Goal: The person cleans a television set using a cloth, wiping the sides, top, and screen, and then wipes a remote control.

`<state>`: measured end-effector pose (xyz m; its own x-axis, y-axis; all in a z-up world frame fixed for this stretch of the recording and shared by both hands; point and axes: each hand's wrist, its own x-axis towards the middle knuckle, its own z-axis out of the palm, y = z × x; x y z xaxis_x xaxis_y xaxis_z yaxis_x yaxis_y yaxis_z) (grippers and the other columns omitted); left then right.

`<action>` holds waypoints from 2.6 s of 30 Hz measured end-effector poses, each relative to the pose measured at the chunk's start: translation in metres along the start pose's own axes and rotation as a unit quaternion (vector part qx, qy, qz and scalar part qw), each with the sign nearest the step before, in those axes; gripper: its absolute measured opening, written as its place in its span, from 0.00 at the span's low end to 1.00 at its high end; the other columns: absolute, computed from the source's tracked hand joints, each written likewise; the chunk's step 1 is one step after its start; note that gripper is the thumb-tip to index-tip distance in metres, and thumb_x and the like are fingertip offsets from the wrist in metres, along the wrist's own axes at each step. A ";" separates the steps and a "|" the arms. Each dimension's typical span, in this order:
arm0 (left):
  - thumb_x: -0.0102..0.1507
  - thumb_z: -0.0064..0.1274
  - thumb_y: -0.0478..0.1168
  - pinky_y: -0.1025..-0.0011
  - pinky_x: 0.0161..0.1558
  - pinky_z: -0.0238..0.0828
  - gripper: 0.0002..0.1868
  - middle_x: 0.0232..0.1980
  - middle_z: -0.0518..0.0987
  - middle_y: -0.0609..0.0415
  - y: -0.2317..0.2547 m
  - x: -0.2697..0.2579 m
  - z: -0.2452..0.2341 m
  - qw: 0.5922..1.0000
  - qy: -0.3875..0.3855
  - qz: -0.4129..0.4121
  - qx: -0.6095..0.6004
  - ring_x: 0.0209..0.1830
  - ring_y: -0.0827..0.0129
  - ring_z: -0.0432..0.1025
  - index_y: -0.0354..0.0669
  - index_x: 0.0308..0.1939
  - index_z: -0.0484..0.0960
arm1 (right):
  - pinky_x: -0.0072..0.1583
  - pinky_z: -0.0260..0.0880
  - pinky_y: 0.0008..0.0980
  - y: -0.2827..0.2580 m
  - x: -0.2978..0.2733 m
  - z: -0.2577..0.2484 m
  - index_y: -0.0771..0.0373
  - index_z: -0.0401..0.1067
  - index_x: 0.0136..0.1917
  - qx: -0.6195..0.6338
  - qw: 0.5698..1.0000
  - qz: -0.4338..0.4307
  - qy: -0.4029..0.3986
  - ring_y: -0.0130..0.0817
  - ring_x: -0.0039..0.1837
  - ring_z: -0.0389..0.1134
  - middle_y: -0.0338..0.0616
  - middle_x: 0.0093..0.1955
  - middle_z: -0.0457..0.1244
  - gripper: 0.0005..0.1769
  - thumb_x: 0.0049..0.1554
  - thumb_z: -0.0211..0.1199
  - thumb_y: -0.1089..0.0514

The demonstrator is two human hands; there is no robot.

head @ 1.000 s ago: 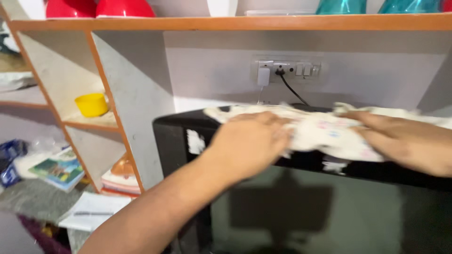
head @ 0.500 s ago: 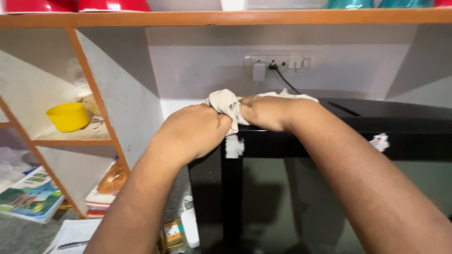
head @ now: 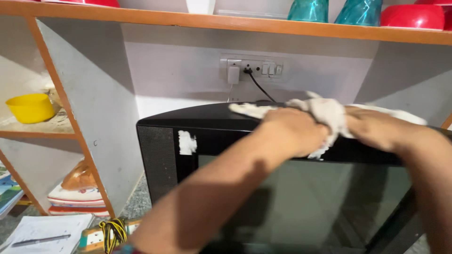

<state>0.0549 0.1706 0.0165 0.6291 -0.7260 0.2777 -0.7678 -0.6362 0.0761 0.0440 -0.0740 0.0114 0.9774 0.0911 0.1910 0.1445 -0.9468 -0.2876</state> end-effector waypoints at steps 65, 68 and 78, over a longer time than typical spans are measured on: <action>0.62 0.44 0.71 0.53 0.68 0.60 0.39 0.75 0.68 0.50 -0.127 -0.003 -0.066 0.965 -0.173 -0.186 0.070 0.74 0.50 0.62 0.52 0.66 0.78 | 0.76 0.49 0.49 -0.031 0.194 0.020 0.47 0.58 0.82 -0.137 0.980 0.042 -0.138 0.44 0.81 0.51 0.47 0.82 0.54 0.39 0.60 0.59 0.41; 0.62 0.46 0.71 0.55 0.68 0.62 0.38 0.73 0.71 0.50 -0.127 -0.005 -0.066 0.967 -0.165 -0.185 0.058 0.73 0.51 0.65 0.52 0.66 0.79 | 0.75 0.48 0.52 -0.044 0.191 0.030 0.46 0.58 0.83 0.033 0.978 -0.096 -0.181 0.46 0.82 0.50 0.48 0.83 0.53 0.40 0.60 0.61 0.42; 0.62 0.46 0.71 0.53 0.69 0.60 0.40 0.75 0.68 0.49 -0.121 -0.009 -0.069 0.964 -0.161 -0.204 0.062 0.75 0.49 0.62 0.50 0.68 0.76 | 0.78 0.52 0.43 -0.087 0.170 0.008 0.41 0.61 0.78 -0.248 0.953 0.089 -0.149 0.37 0.77 0.57 0.34 0.79 0.55 0.37 0.58 0.56 0.36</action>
<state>0.1336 0.2720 0.0713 0.8956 -0.4403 -0.0632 -0.4414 -0.8973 -0.0042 0.1985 0.0268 0.0610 0.9907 -0.0703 -0.1166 -0.0456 -0.9781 0.2030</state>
